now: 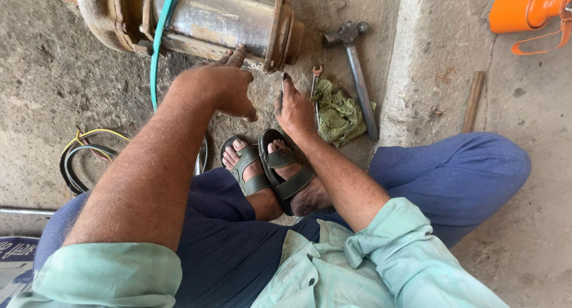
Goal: The person sits on the floor and works on a submersible water pump. They use a wrench to tighten bolts on the pump's end cap and a hammer to tap the cap into place.
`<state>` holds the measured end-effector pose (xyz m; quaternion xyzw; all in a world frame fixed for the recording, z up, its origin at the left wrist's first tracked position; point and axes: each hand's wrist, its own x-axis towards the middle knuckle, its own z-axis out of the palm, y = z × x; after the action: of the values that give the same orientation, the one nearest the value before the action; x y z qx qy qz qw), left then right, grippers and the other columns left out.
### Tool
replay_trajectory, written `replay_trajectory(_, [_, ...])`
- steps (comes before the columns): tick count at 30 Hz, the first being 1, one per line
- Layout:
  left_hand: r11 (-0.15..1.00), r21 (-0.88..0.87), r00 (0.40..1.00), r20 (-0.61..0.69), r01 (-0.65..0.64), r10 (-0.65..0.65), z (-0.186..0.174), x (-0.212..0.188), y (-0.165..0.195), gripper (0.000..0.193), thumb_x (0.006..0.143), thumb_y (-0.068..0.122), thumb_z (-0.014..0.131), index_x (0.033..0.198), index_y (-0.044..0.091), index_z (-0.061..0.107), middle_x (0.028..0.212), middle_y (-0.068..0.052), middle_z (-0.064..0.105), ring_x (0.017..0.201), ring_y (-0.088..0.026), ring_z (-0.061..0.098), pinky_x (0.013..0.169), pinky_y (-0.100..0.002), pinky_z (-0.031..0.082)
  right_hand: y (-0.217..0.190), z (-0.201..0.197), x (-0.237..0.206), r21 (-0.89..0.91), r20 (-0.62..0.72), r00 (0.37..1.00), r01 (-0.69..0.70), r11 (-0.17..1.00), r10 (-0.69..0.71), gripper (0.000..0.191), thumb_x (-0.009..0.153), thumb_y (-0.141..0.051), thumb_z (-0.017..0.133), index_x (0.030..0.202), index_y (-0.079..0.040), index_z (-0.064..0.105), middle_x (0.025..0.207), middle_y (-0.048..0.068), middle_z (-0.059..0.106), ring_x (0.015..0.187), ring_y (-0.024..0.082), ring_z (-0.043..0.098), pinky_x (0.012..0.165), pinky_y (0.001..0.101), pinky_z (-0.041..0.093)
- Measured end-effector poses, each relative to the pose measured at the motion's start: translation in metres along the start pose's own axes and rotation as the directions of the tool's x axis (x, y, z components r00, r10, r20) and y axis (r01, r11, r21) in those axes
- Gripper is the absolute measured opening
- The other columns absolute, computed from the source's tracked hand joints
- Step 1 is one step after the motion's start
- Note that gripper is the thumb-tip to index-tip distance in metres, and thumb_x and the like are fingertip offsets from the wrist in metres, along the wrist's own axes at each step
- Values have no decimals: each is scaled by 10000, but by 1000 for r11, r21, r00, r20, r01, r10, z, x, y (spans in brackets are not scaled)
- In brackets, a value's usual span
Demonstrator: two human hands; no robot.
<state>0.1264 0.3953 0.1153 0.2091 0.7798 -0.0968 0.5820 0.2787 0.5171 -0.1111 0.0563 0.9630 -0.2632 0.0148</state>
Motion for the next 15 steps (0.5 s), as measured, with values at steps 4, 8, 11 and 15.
replay_trajectory(4, [1000, 20, 999, -27, -21, 22, 2, 3, -1, 953, 845, 511, 781, 1614, 238, 289, 1726, -49, -158, 1593, -332, 78, 1259, -585, 191, -7, 1, 2, -27, 148, 978, -145, 989, 147, 447, 1082, -208, 511, 1432, 60, 435, 678, 86, 623, 452, 156, 568, 336, 307, 490])
replay_trajectory(8, [1000, -9, 1000, -13, -9, 9, 1, 3, -2, 936, 840, 504, 761, 1615, 253, 301, 1748, -12, -176, 1590, -342, 124, 1273, -569, 209, -6, 1, 5, 8, 47, 996, -77, 997, 77, 452, 1052, -206, 533, 1400, 70, 453, 686, 79, 628, 481, 148, 573, 343, 304, 484])
replay_trajectory(11, [997, 67, 998, -27, -49, 51, 2, 4, -2, 920, 857, 541, 761, 1597, 195, 335, 1732, -78, -148, 1604, -309, 68, 1278, -544, 165, -5, 1, 2, -5, 29, 998, -48, 999, 49, 420, 1050, -193, 545, 1381, 55, 470, 688, 75, 626, 498, 153, 579, 371, 308, 487])
replay_trajectory(15, [999, 30, 999, -3, -37, 37, 3, 6, -3, 942, 860, 526, 759, 1617, 206, 298, 1728, -76, -61, 1584, -348, 139, 1271, -585, 163, -3, -4, 9, 70, 1, 1000, -6, 998, 6, 322, 1066, -151, 562, 1313, 55, 544, 706, 78, 628, 521, 159, 586, 376, 295, 499])
